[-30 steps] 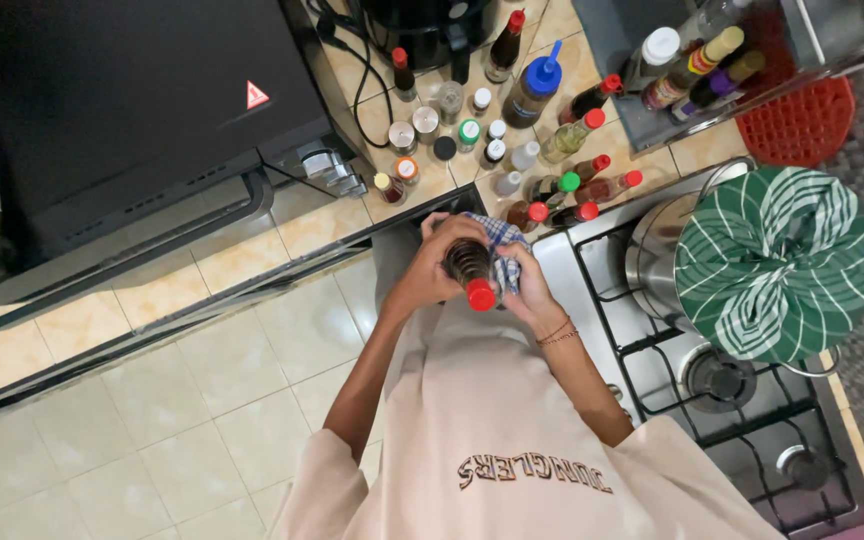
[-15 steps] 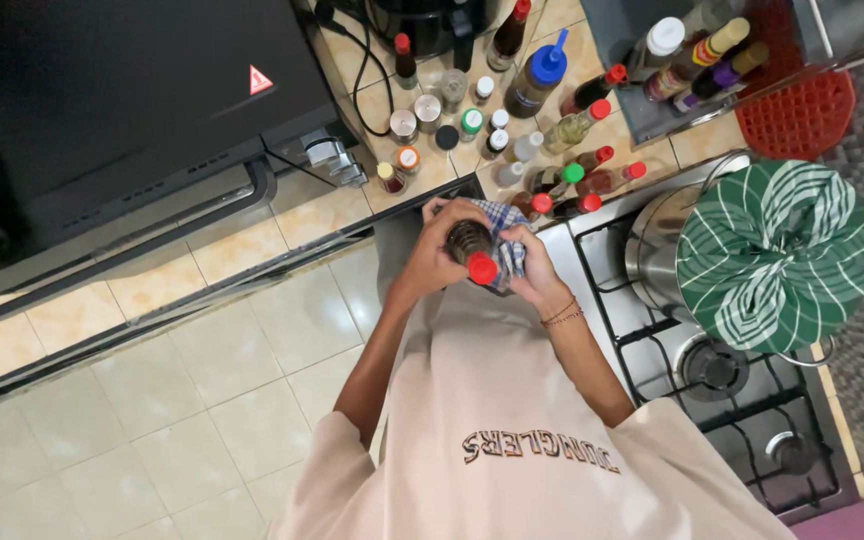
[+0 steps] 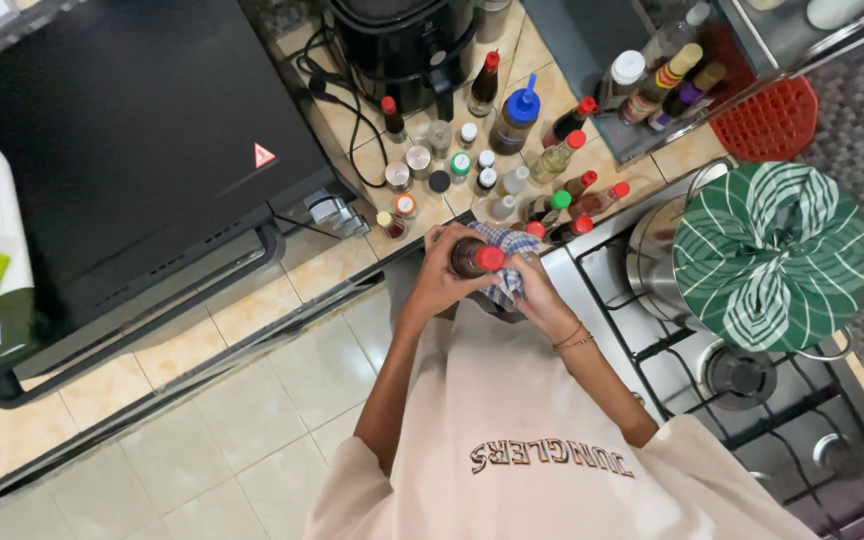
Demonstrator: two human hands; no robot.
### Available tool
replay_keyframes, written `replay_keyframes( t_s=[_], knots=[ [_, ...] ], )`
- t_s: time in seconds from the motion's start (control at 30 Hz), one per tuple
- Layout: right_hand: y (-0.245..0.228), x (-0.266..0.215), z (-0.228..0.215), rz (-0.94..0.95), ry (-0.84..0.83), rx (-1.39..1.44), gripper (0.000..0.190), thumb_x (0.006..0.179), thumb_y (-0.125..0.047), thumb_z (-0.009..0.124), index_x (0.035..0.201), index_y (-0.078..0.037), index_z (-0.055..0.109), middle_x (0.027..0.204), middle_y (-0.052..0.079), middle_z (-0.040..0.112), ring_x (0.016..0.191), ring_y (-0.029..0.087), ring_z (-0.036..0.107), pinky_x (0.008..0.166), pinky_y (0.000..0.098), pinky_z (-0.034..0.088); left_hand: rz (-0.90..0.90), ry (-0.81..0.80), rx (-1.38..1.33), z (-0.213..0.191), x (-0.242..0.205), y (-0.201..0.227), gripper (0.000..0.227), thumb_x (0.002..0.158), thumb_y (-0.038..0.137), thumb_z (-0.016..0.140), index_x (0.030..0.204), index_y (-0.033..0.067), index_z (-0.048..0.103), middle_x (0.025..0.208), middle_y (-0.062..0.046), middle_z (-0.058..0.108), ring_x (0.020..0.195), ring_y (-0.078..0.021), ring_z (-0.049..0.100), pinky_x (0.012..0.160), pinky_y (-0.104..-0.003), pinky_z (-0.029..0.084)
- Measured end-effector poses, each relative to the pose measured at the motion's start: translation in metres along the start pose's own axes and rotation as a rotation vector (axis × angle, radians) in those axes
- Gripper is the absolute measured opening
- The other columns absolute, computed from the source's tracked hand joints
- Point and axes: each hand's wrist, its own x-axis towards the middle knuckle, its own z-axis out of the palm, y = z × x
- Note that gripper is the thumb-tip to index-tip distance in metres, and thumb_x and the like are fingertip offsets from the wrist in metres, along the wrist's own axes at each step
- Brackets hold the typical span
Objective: Organize and wipe condiment and sauce bottles on a kitchen counter.
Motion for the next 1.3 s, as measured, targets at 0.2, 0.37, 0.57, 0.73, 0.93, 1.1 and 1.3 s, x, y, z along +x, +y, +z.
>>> replay_keyframes(
  t_s=[0.2,0.37,0.57,0.73,0.93,1.1,1.3],
  knots=[
    [0.015,0.012,-0.040,-0.012,0.012,0.090,0.041,0.100,-0.010,0.053,0.139,0.002,0.050,0.132,0.009,0.059,0.119,0.016,0.058,0.097,0.0330,0.047,-0.028,0.011,0.020,-0.007,0.005,0.013,0.065,0.066,0.031,0.096,0.118,0.0110,0.063,0.113,-0.004,0.065,0.117,-0.0248,0.054,0.113,-0.040,0.028],
    [0.040,0.020,-0.102,-0.090,0.085,0.200,0.029,0.111,-0.011,0.060,0.128,0.007,0.045,0.124,0.010,0.054,0.116,0.021,0.053,0.098,0.0376,0.044,-0.091,-0.120,0.104,-0.014,0.002,0.023,0.063,0.068,0.037,0.095,0.115,0.0087,0.064,0.108,-0.006,0.066,0.110,-0.0242,0.061,0.112,-0.042,0.028],
    [-0.069,-0.031,0.021,-0.416,0.011,-0.043,0.060,0.089,-0.010,0.064,0.147,-0.003,0.047,0.138,0.006,0.061,0.128,0.016,0.058,0.114,0.0322,0.043,-0.261,-0.247,0.287,0.002,-0.007,0.011,0.065,0.066,0.043,0.094,0.112,0.0056,0.067,0.105,-0.011,0.069,0.100,-0.0349,0.059,0.091,-0.043,0.047],
    [-0.043,-0.029,-0.005,-0.731,0.038,-0.544,0.057,0.093,0.000,0.072,0.146,0.004,0.048,0.135,0.011,0.062,0.127,0.016,0.058,0.118,0.0327,0.042,-0.253,-0.316,0.151,0.007,-0.004,0.009,0.065,0.069,0.046,0.092,0.110,0.0029,0.066,0.097,-0.013,0.071,0.090,-0.0304,0.068,0.079,-0.040,0.054],
    [-0.068,-0.039,0.002,-1.028,0.000,-0.736,0.041,0.099,-0.012,0.072,0.134,-0.004,0.051,0.132,0.022,0.063,0.126,0.030,0.063,0.114,0.0415,0.051,-0.303,-0.601,-0.214,0.013,-0.002,-0.016,0.060,0.078,0.042,0.086,0.114,-0.0014,0.065,0.088,-0.010,0.069,0.079,-0.0179,0.062,0.072,-0.032,0.054],
    [-0.086,-0.041,0.004,-1.117,-0.076,-0.863,0.036,0.099,-0.026,0.070,0.125,-0.010,0.051,0.128,0.030,0.065,0.110,0.034,0.070,0.101,0.0434,0.059,-0.651,-1.067,-0.923,0.025,0.004,-0.029,0.058,0.084,0.044,0.082,0.118,-0.0001,0.065,0.093,-0.007,0.071,0.081,-0.0166,0.071,0.071,-0.034,0.060],
    [-0.070,-0.029,-0.012,-1.013,0.013,-0.647,0.037,0.112,-0.019,0.066,0.138,-0.008,0.041,0.136,0.020,0.061,0.130,0.030,0.063,0.114,0.0406,0.050,-0.592,-0.874,-0.437,0.024,0.039,0.024,0.063,0.081,0.046,0.079,0.123,0.0025,0.059,0.099,-0.008,0.071,0.084,-0.0176,0.071,0.066,-0.038,0.060]
  ],
)
